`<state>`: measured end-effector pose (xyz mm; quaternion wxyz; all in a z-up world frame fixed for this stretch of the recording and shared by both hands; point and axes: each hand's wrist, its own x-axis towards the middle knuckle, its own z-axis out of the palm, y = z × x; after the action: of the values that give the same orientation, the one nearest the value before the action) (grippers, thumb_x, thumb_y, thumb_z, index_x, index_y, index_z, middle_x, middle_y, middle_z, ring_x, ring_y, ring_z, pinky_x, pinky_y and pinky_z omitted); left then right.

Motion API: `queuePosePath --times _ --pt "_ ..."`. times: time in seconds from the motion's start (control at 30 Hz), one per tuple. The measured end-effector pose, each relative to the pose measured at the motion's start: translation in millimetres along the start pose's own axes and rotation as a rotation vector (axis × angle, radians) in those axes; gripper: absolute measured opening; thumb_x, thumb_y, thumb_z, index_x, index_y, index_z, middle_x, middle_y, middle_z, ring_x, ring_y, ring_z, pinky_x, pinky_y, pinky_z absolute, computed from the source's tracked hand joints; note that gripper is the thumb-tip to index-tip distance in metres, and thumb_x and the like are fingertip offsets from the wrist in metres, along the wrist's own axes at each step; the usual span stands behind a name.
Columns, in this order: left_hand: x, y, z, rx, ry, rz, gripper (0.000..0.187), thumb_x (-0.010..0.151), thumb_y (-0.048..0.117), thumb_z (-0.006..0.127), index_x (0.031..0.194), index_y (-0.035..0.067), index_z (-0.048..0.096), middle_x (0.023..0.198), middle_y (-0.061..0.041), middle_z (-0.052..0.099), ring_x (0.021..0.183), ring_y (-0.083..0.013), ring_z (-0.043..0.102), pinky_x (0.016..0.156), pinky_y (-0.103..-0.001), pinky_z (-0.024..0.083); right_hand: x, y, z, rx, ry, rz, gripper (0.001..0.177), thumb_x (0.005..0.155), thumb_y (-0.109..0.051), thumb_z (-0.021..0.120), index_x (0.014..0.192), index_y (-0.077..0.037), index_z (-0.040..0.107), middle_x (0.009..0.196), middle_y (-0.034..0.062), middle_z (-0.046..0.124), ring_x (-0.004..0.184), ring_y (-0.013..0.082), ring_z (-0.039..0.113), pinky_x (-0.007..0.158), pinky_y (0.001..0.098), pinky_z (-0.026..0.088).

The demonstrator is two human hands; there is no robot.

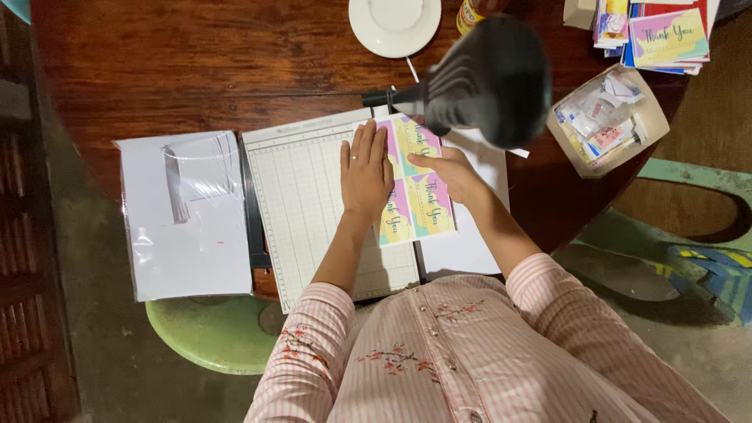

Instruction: The person aligns a sheet of printed cards on a manual paper cutter and presses the blade lever down to trim them. The person moves the cut cards to a stack and removes paper scraps from the workspace.

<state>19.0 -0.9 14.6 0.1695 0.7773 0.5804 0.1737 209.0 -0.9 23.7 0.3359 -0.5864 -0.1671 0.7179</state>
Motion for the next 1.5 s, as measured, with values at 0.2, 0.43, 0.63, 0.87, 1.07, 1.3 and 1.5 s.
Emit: queuePosePath --times 0.2,0.43,0.63,0.87,1.07,1.3,1.5 --pt "0 -1 3 0.019 0.013 0.01 0.055 0.097 0.016 0.052 0.152 0.009 0.046 0.162 -0.01 0.039 0.152 -0.0287 0.032 0.125 -0.056 0.021 3 6 -5 0.012 -0.003 -0.014 0.04 0.086 -0.015 0.08 0.12 0.005 0.07 0.109 0.0126 0.075 0.091 0.0196 0.073 0.076 0.034 0.06" --pt "-1 -4 7 0.029 0.017 0.017 0.055 0.099 0.016 0.052 0.153 0.01 0.045 0.164 -0.01 0.037 0.154 -0.0284 0.032 0.126 -0.055 0.021 -13 18 -12 -0.041 -0.091 -0.056 0.044 0.082 -0.01 0.082 0.121 0.004 0.068 0.113 0.0138 0.075 0.096 0.0193 0.074 0.081 0.0324 0.062" --pt "-1 -9 9 0.007 0.013 0.054 0.056 0.098 0.016 0.052 0.153 0.008 0.045 0.163 -0.011 0.037 0.153 -0.03 0.031 0.124 -0.057 0.021 -18 18 -5 -0.041 -0.034 -0.026 0.047 0.082 -0.008 0.081 0.124 0.004 0.065 0.113 0.0146 0.074 0.095 0.0204 0.074 0.08 0.0348 0.063" --pt "-1 -8 9 0.022 0.012 0.034 0.056 0.099 0.016 0.052 0.154 0.011 0.044 0.165 -0.009 0.036 0.154 -0.028 0.031 0.126 -0.056 0.021 -18 17 -5 -0.03 -0.064 -0.038 0.046 0.082 -0.008 0.081 0.124 0.006 0.066 0.112 0.016 0.075 0.094 0.0213 0.075 0.08 0.0341 0.063" --pt "0 -4 9 0.049 -0.013 0.009 0.057 0.098 0.018 0.052 0.154 0.011 0.043 0.164 -0.008 0.035 0.153 -0.0261 0.029 0.125 -0.053 0.02 -8 23 -12 -0.055 -0.074 -0.052 0.046 0.082 -0.007 0.081 0.123 0.006 0.066 0.111 0.0154 0.075 0.094 0.0209 0.075 0.08 0.034 0.063" --pt "-1 -5 10 0.063 -0.005 0.012 0.057 0.099 0.018 0.052 0.155 0.012 0.043 0.165 -0.008 0.035 0.154 -0.0251 0.03 0.127 -0.053 0.019 -1 28 -18 -0.062 -0.096 -0.05 0.046 0.083 -0.009 0.082 0.124 0.007 0.067 0.112 0.0153 0.075 0.096 0.0207 0.074 0.082 0.0338 0.061" --pt "0 -2 7 0.064 -0.017 0.003 0.057 0.098 0.018 0.051 0.154 0.012 0.043 0.165 -0.008 0.034 0.154 -0.0253 0.029 0.126 -0.052 0.019 -4 25 -14 -0.077 -0.045 -0.01 0.047 0.081 -0.009 0.081 0.123 0.005 0.067 0.112 0.0144 0.075 0.095 0.0207 0.074 0.082 0.0347 0.062"
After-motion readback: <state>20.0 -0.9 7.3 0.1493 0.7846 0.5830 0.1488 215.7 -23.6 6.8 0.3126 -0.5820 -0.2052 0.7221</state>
